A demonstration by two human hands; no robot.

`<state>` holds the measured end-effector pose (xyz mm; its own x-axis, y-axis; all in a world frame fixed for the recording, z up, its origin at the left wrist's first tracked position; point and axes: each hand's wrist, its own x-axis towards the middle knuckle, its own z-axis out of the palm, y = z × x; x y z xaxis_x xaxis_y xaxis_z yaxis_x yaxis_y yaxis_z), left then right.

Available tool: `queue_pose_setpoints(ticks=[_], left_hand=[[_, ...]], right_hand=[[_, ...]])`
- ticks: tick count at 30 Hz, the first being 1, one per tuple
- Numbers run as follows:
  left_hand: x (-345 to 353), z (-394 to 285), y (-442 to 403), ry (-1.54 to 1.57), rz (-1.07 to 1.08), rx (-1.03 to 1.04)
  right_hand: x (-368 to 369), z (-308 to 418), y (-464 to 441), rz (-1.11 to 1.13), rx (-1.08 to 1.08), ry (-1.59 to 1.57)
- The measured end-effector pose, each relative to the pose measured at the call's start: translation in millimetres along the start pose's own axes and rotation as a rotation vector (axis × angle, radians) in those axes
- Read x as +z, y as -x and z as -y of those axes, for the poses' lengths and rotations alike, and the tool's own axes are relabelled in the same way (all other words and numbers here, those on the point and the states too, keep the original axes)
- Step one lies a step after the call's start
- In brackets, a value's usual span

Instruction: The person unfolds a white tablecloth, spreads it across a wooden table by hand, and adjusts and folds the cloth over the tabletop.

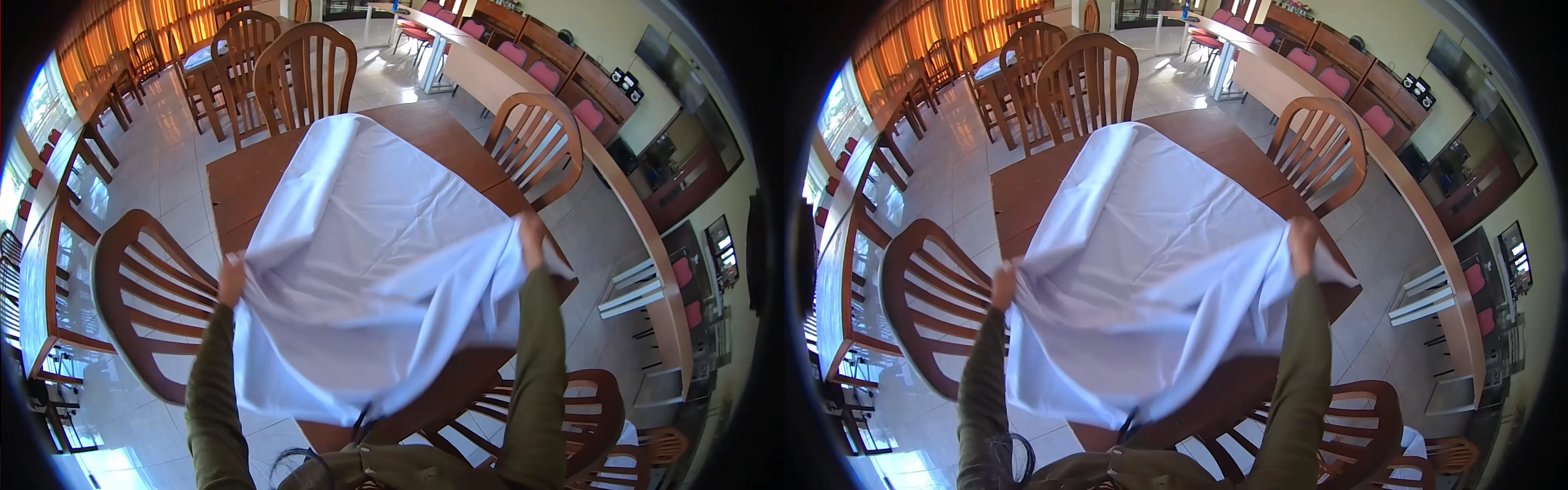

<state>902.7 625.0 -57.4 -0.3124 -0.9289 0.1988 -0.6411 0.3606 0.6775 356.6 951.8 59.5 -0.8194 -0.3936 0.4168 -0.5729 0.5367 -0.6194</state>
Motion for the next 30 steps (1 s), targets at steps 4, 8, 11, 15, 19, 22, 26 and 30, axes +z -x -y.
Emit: queue_pose_setpoints(ticks=[4, 8, 11, 15, 19, 22, 26, 30], left_hand=[[-97.9, -93.3, -70.4, 0.872, -0.311, -0.215], [-159.5, -144.9, -83.3, 0.826, -0.499, 0.012], [-172.9, -143.8, -80.0, 0.683, -0.482, 0.015], [-200.8, -116.9, -76.2, 0.869, -0.505, -0.044], [-256.8, -120.4, -24.6, 0.944, -0.597, -0.006], [-293.4, -98.4, 32.4, 0.573, -0.842, 0.368], [-341.0, -102.2, 141.2, -0.354, -1.158, 0.603], [-374.0, -54.3, 240.4, 0.004, -1.182, 0.421]], right_hand=[[-65.0, 116.1, -109.5, -0.379, -0.227, -0.119], [-137.3, 143.6, -145.8, -0.576, -0.534, -0.253], [-174.8, 123.8, -132.5, -0.248, -0.5, -0.042], [-215.9, 101.7, -105.0, -0.111, -0.423, 0.246], [-274.7, 89.5, -73.1, -0.284, -0.33, 0.368], [-328.4, 54.0, -51.3, -0.406, -0.411, 0.272], [-390.9, 40.6, 12.7, -0.865, -0.54, 0.231], [-464.0, -2.7, 64.9, -1.209, -0.717, 0.206]])
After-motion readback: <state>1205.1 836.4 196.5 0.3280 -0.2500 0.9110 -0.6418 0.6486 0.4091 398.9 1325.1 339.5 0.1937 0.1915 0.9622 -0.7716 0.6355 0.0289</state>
